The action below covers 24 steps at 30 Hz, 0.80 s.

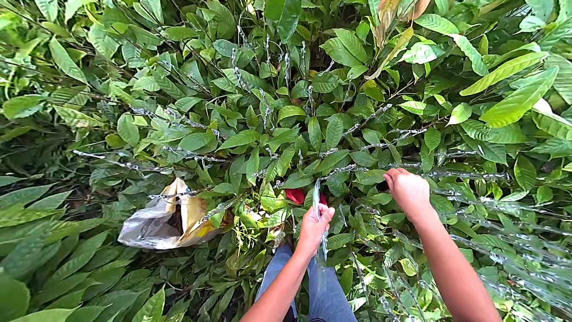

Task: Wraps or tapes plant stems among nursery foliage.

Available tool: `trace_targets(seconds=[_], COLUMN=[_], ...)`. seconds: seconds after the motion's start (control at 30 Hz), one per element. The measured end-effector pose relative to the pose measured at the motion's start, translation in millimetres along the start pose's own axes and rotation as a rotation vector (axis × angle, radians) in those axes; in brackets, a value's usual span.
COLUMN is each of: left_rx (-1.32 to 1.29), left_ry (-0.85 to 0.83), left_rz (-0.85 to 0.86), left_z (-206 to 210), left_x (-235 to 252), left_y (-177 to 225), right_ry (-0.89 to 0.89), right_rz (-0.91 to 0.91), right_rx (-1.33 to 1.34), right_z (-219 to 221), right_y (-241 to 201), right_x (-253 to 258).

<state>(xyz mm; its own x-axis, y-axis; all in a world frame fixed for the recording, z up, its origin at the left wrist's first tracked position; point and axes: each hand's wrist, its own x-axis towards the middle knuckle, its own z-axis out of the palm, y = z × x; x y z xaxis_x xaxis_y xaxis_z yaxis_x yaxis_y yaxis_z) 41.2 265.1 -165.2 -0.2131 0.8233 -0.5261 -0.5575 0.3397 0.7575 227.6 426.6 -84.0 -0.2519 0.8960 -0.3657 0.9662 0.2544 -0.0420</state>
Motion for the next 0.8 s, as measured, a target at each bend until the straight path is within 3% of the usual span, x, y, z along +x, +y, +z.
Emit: trace_targets(seconds=[0.1,0.4,0.63,0.8], left_rx=[-0.006,-0.058,-0.143,-0.158], left_ry=[0.019,0.040,-0.092,-0.082], left_rz=[-0.024,-0.001,0.096,0.075], left_z=[-0.6,-10.8,-23.1,-24.9], left_x=[-6.2,-14.6,-19.7,-21.6], left_y=[-2.3,2.3,1.9,7.3], right_ry=[-0.144,-0.312,-0.462,-0.478], right_rz=[0.015,0.059,0.071,0.050], right_rx=[-0.117,-0.255,-0.409,-0.509], right_z=[-7.9,2.6,52.9,96.7], right_y=[-15.8,-59.8,-50.4,-39.2], right_x=[13.0,47.2,87.8,109.8])
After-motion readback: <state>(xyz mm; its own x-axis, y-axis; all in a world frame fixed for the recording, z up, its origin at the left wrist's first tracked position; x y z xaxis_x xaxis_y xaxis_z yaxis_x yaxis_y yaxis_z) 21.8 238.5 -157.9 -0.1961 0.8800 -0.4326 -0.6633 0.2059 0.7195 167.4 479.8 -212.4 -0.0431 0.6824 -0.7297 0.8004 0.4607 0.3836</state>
